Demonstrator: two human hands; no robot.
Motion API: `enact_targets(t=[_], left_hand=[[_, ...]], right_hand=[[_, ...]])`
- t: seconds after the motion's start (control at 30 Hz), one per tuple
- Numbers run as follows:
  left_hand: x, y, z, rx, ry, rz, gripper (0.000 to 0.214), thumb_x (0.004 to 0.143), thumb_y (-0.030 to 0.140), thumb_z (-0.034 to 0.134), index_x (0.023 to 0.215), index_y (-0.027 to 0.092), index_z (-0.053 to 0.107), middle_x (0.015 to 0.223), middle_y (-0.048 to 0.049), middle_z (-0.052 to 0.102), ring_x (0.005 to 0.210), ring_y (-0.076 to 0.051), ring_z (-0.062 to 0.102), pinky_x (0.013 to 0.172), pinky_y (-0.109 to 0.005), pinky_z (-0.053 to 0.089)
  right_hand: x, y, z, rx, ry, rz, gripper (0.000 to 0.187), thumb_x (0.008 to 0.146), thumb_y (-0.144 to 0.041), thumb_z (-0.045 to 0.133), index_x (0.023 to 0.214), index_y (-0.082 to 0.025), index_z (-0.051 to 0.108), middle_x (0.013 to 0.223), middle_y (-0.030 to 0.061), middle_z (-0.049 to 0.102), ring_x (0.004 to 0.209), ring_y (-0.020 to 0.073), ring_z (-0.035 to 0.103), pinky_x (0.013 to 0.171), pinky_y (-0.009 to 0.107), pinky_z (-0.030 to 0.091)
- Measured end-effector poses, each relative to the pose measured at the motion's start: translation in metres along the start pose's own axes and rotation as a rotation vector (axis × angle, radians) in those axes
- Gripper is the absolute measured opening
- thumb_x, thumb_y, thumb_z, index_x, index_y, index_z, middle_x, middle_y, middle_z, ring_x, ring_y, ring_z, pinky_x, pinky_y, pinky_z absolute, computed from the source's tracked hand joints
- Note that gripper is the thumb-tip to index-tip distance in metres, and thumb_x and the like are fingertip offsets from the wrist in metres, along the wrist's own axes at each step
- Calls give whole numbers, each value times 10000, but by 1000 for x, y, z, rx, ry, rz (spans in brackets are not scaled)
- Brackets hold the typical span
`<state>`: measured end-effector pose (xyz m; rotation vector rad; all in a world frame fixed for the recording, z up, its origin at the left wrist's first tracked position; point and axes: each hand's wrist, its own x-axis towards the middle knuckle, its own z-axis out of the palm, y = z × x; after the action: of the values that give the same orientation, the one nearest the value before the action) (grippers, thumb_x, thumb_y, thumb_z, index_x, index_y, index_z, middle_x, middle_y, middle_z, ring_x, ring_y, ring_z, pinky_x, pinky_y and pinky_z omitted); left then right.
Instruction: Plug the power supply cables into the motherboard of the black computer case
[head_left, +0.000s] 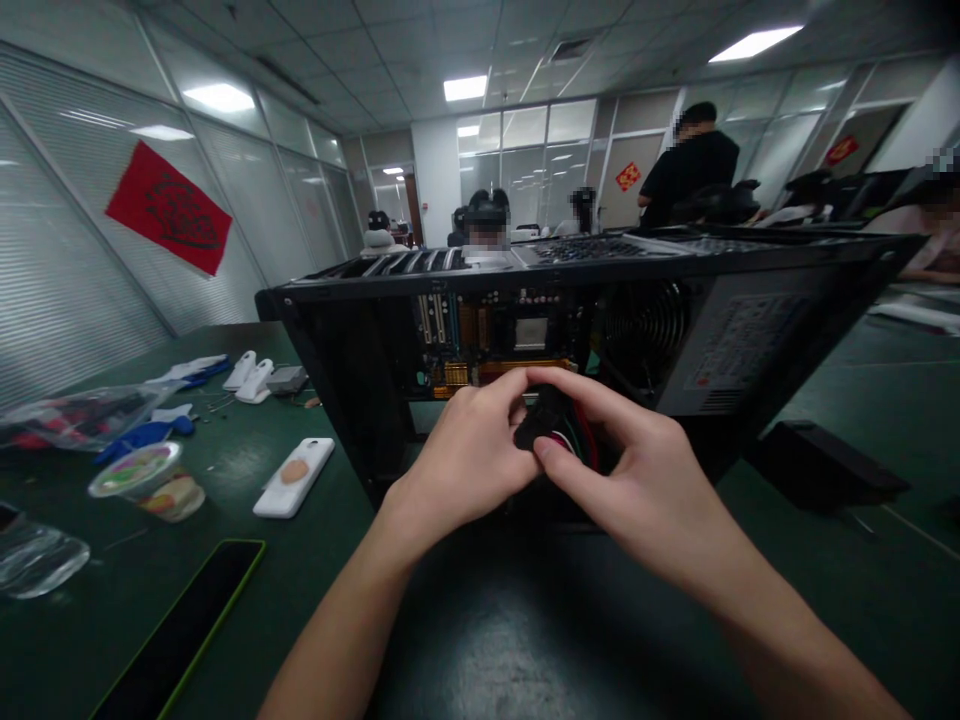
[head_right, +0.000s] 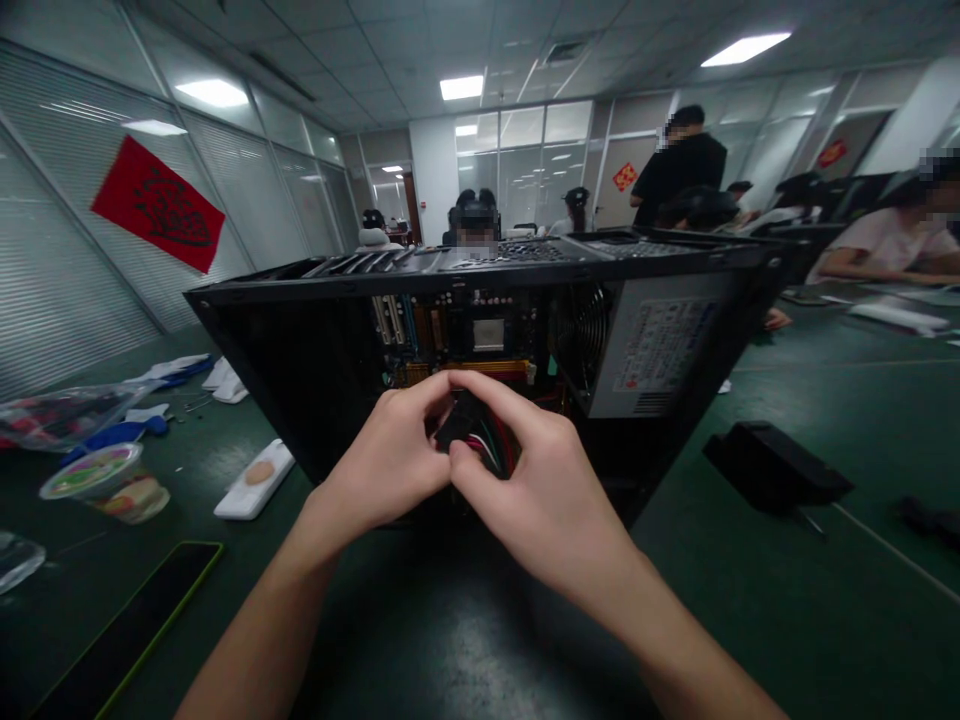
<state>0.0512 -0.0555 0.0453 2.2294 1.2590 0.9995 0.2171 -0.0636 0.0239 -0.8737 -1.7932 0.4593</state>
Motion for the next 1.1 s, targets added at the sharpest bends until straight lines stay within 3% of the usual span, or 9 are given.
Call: enact_targets(t=[0.13, 0.23, 0.4, 0.57, 0.8, 1.1], left_hand=[[-5, 0, -15, -326, -194, 21, 524, 797, 205, 726, 1304, 148, 604, 900, -29, 703, 778, -151, 656, 726, -263, 533], [-5, -4, -22, -471, -222, 16, 554, 854, 227, 717, 1382, 153, 568, 1048, -80, 723, 910, -176, 685, 841, -301, 551], [-2, -9, -16, -436, -128, -12, 439, 867, 257, 734, 1289, 162, 660, 1036, -73, 730, 945, -196, 686, 861, -315, 556], [-3, -6, -16, -406, -110, -21, 493, 858, 258, 744, 1331, 161, 642, 933, -56, 733, 865, -182, 688, 800, -295, 561], [-5, -7, -21, -372, -132, -18, 566, 837, 222, 755, 1378, 151, 603, 862, -41, 732, 808, -171, 690, 777, -284, 560], [-9, -10, -29, -261, -155, 71, 655, 817, 202, 770, 1435, 150, 560, 881, -35, 728, 804, -161, 688, 794, -283, 561]], right_hand=[[6, 6, -9, 75, 32, 25, 474, 837, -242, 672, 1311, -238, 665, 1199, 41, 738, 1037, 236, 715, 961, 392, 584], [8, 8, -14, 104, 22, 44, 481, 844, -259, 684, 1322, -221, 657, 1222, 57, 729, 1067, 241, 708, 988, 398, 567], [7, 4, -12, 129, 4, 75, 476, 849, -248, 679, 1325, -226, 654, 1233, 56, 723, 1096, 245, 698, 1001, 398, 556], [7, 2, -14, 114, -37, 101, 489, 862, -255, 665, 1348, -226, 639, 1250, 65, 710, 1159, 270, 669, 1027, 436, 542], [8, 3, -20, 101, -181, 116, 541, 924, -305, 611, 1456, -226, 556, 1238, 83, 713, 1232, 304, 636, 1045, 497, 537], [2, -3, -16, -2, -242, 51, 623, 932, -284, 564, 1540, -216, 445, 1437, 81, 607, 1377, 319, 524, 1149, 496, 444]])
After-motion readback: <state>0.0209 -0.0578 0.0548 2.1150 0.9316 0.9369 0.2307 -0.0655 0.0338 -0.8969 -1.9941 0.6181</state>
